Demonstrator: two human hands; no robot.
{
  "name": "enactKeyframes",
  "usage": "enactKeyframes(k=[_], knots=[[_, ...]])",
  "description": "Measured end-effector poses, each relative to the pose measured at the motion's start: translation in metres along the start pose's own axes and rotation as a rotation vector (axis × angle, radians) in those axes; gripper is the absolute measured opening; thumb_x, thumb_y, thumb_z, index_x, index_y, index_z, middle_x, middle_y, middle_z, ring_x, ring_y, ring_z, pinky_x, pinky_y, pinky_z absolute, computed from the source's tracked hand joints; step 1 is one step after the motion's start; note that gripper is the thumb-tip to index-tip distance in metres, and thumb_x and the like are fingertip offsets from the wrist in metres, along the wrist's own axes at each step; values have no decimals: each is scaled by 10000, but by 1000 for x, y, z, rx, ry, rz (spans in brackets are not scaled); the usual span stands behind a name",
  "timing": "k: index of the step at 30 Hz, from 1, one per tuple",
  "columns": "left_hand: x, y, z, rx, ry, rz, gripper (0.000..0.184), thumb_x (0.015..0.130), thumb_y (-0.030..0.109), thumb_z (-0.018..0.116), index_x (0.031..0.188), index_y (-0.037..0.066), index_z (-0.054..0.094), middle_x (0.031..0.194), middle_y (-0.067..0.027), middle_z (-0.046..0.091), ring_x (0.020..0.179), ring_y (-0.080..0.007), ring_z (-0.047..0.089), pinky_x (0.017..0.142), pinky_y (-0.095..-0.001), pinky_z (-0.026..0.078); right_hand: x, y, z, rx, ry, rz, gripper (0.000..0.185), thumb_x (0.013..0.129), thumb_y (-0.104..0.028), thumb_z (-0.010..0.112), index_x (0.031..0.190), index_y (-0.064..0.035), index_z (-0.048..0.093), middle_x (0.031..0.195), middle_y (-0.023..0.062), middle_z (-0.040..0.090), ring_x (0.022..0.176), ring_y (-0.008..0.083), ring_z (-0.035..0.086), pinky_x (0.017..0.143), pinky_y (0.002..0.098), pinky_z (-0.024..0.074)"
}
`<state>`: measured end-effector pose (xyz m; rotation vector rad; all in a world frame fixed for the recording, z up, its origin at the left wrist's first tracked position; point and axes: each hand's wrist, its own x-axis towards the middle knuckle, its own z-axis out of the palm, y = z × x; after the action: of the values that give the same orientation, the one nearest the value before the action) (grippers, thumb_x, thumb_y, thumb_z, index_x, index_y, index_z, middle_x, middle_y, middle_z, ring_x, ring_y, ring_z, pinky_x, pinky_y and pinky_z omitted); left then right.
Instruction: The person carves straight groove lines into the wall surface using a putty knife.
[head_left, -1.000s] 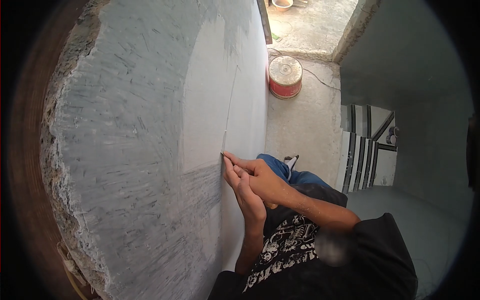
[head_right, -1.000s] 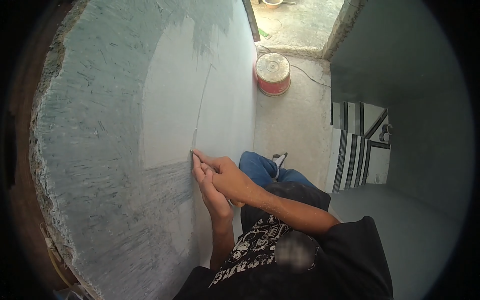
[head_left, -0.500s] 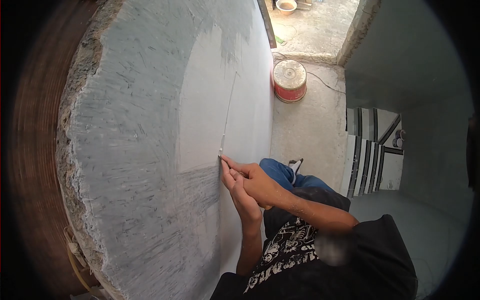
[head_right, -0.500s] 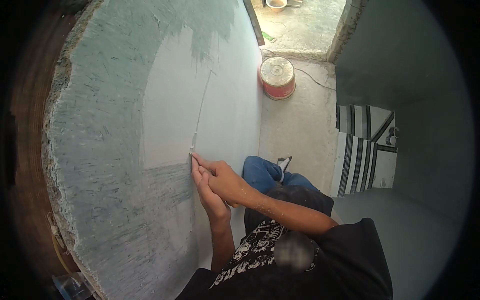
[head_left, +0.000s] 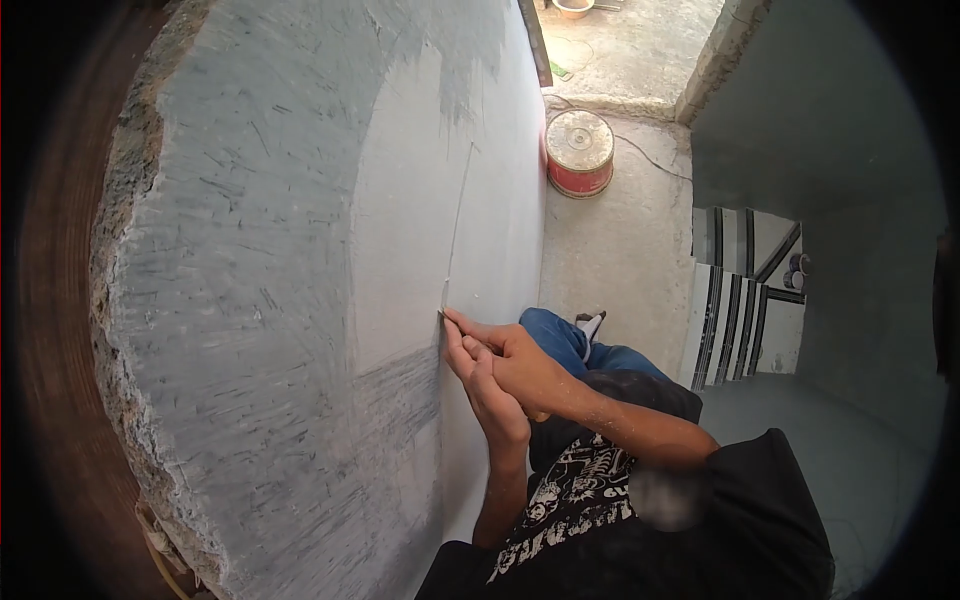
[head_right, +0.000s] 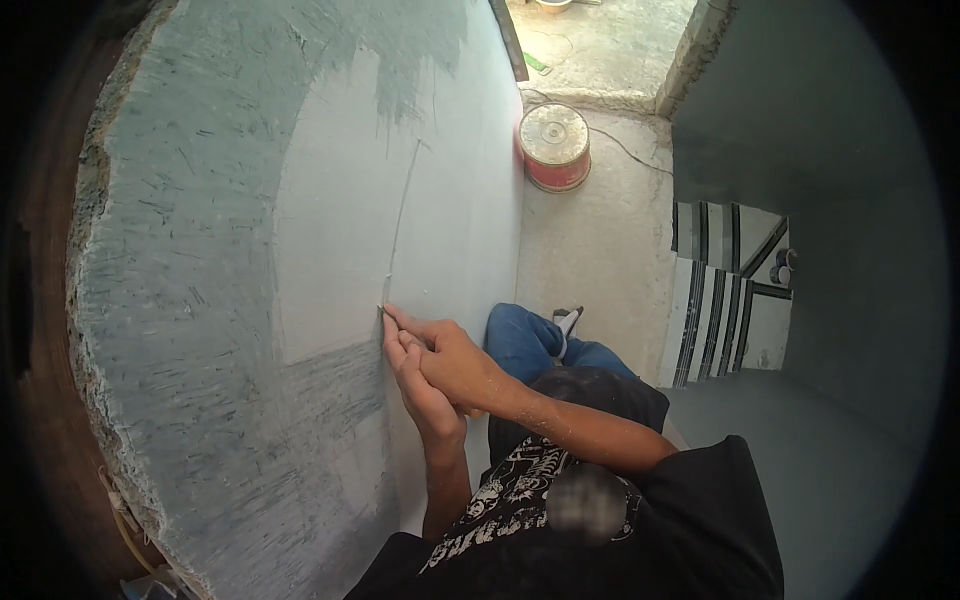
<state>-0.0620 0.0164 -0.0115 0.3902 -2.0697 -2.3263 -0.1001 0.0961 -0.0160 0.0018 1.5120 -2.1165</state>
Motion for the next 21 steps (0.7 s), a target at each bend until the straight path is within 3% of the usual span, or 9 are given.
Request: enactKeyframes(k=[2,5,8,15,18,21], knots=[[-2,-1,1,-7,-1,-3,706,1107,374,318,1649,16,42,1717,-184,18,1586,-294,44,1272,-426,101,-2,-6,-3,-9,-29,57,581,997,-182,488,1567,-89,430,966,120,713,894,141,613,867,267,501],[-6,-2,0,-8,0,-1,708,1110,380,319,1651,20,37,1721,-180,12,1590,-291,34,1274,-425,92,0,4,-1,-8,-32,-24,579,1006,-178,482,1574,-88,418,951,122,711,880,135,614,844,270,509],[-12,-1,-6,-33,-17,-2,710,1113,386,320,1653,24,33,1724,-176,6,1593,-287,23,1277,-424,84,-13,-6,0,-30,-70,62,476,1082,-212,480,1550,-123,476,967,2,668,863,55,521,788,221,469],[-12,-1,-9,-46,-24,11,709,1102,371,333,1648,16,52,1716,-186,36,1588,-297,44,1274,-427,98,-8,3,4,-26,-49,66,495,1075,-183,465,1567,-131,446,918,7,652,825,53,508,745,217,465],[-18,0,-5,-1,34,16,703,1077,333,348,1637,-8,93,1694,-210,94,1571,-321,103,1264,-435,143,-14,7,9,-23,-22,-56,561,1017,-167,489,1568,-81,424,803,126,682,716,119,586,671,266,514],[-12,1,-5,25,75,31,699,1053,296,364,1626,-31,133,1673,-235,152,1555,-345,162,1253,-443,188,-15,7,12,-35,6,-68,554,1021,-170,486,1564,-78,428,787,120,673,706,116,572,663,266,510]])
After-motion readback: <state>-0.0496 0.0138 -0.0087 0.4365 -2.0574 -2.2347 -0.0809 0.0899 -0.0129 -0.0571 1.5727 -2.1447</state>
